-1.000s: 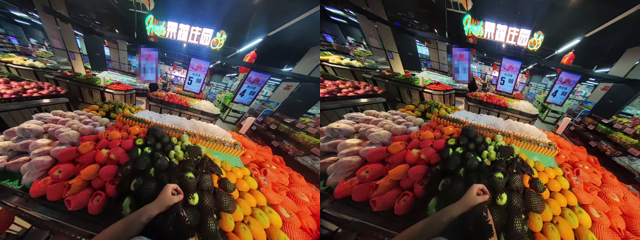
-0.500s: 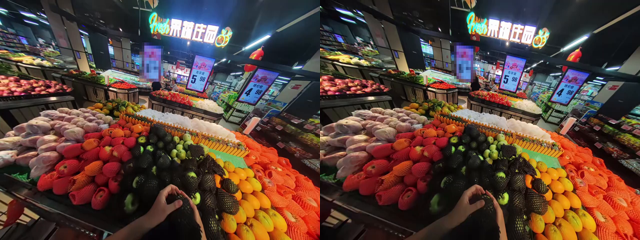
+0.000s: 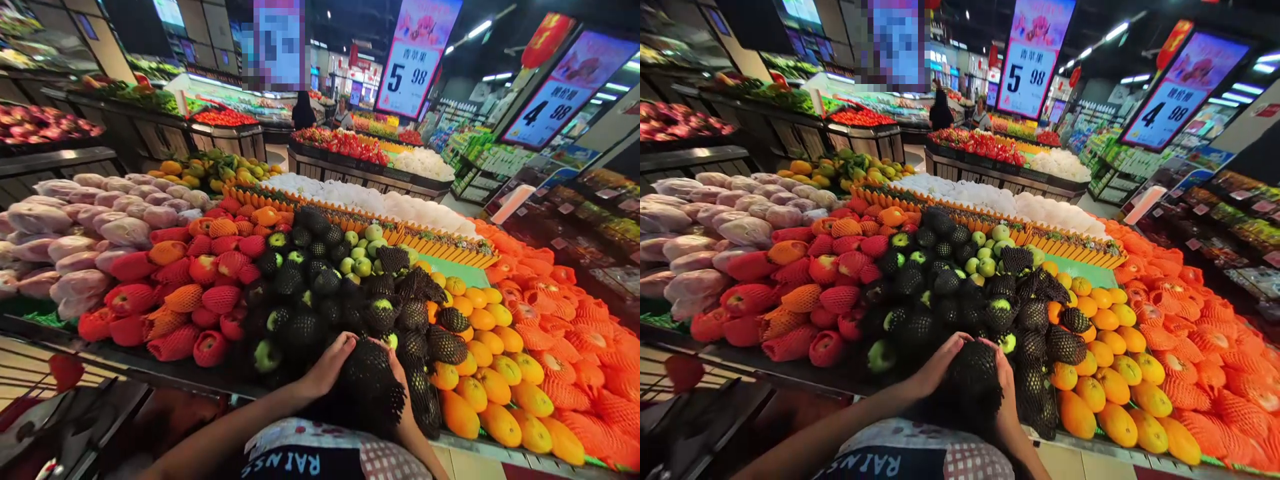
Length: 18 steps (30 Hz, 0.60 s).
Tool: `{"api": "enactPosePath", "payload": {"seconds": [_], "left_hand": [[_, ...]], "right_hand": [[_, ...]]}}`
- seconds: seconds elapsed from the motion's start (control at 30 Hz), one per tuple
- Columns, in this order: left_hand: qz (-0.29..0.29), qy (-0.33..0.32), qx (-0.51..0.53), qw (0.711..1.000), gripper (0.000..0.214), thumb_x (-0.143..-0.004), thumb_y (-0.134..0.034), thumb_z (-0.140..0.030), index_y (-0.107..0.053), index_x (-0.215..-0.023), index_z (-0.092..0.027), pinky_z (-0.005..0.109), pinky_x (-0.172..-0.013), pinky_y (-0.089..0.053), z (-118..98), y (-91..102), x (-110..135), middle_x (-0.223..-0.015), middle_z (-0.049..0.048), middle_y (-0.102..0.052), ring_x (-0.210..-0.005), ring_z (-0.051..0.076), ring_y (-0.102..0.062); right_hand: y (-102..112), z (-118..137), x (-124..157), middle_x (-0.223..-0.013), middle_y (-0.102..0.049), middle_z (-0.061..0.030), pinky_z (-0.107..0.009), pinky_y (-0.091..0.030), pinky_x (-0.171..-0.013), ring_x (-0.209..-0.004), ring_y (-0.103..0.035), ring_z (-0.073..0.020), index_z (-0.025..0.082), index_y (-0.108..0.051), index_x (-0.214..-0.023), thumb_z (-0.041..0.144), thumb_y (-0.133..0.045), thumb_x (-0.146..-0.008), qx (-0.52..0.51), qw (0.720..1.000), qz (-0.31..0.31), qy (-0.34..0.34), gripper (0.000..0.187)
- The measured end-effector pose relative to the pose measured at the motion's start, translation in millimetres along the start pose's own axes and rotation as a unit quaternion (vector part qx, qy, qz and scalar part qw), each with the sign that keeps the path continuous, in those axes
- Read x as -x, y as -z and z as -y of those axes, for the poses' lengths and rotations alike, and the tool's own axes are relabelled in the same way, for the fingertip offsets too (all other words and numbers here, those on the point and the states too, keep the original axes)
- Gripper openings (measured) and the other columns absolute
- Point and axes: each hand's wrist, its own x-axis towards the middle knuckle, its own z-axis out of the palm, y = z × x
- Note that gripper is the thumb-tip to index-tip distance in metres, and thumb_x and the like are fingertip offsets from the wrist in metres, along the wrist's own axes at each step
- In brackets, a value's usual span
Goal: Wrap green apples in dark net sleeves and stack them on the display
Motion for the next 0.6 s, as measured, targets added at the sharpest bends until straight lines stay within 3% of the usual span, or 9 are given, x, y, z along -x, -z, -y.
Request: {"api": "enactPosePath", "payload": {"seconds": [0.13,0.27,0.33,0.43,0.53,0.6], "left_hand": [[0.061,0.097,0.116,0.987,0.066,-0.084,-0.045,-0.077,-0.069,-0.100,-0.017,0.044,-0.112,-0.037,15,-4.4,8,-0.115,0.0099,-0.069,-0.127,0.027,-0.052],[0.039,0.115,0.152,0.981,0.058,-0.071,-0.075,-0.063,-0.068,-0.112,-0.021,0.041,-0.114,-0.035,21,-0.1,13,-0.120,0.0067,-0.069,-0.133,0.025,-0.048],[0.053,0.119,0.165,0.978,0.062,-0.069,-0.077,-0.063,-0.068,-0.115,-0.023,0.042,-0.113,-0.037,18,1.5,15,-0.118,0.0064,-0.070,-0.131,0.026,-0.051],[0.138,0.130,0.214,0.958,0.071,-0.074,-0.065,-0.075,-0.067,-0.119,-0.019,0.047,-0.107,-0.042,12,0.4,16,-0.115,0.0104,-0.072,-0.122,0.029,-0.058],[0.181,0.122,0.226,0.949,0.072,-0.069,-0.076,-0.065,-0.066,-0.122,-0.017,0.044,-0.105,-0.044,12,0.8,18,-0.114,0.0111,-0.073,-0.115,0.030,-0.063],[0.181,0.141,0.240,0.943,0.067,-0.074,-0.072,-0.063,-0.068,-0.119,-0.014,0.043,-0.102,-0.046,17,3.2,18,-0.109,0.0120,-0.075,-0.111,0.030,-0.066]], "right_hand": [[-1,20,3,-0.112,-0.073,-0.0078,-0.047,-0.035,-0.111,-0.116,-0.059,-0.0297,0.027,-0.077,-0.102,0.064,-0.047,-0.093,0.044,0.996,-0.051,0.052,0.049],[4,29,-1,-0.110,-0.069,-0.0073,-0.044,-0.037,-0.106,-0.111,-0.058,-0.0270,0.026,-0.076,-0.087,0.051,-0.061,-0.090,0.105,0.984,-0.073,0.127,0.029],[7,32,-5,-0.098,-0.068,-0.0058,-0.039,-0.042,-0.096,-0.099,-0.059,-0.0247,0.024,-0.071,-0.080,0.049,-0.065,-0.088,0.116,0.984,-0.063,0.119,0.026],[11,34,-12,-0.080,-0.062,-0.0013,-0.032,-0.044,-0.078,-0.080,-0.056,-0.0200,0.024,-0.063,-0.081,0.050,-0.059,-0.091,0.113,0.990,-0.039,0.079,0.029],[10,29,-22,-0.078,-0.057,0.0010,-0.028,-0.042,-0.072,-0.076,-0.052,-0.0176,0.024,-0.060,-0.085,0.051,-0.054,-0.094,0.115,0.991,0.000,0.071,0.029],[6,21,-31,-0.075,-0.054,0.0019,-0.027,-0.042,-0.069,-0.074,-0.049,-0.0167,0.024,-0.059,-0.083,0.051,-0.053,-0.094,0.116,0.990,0.035,0.076,0.030]]}}
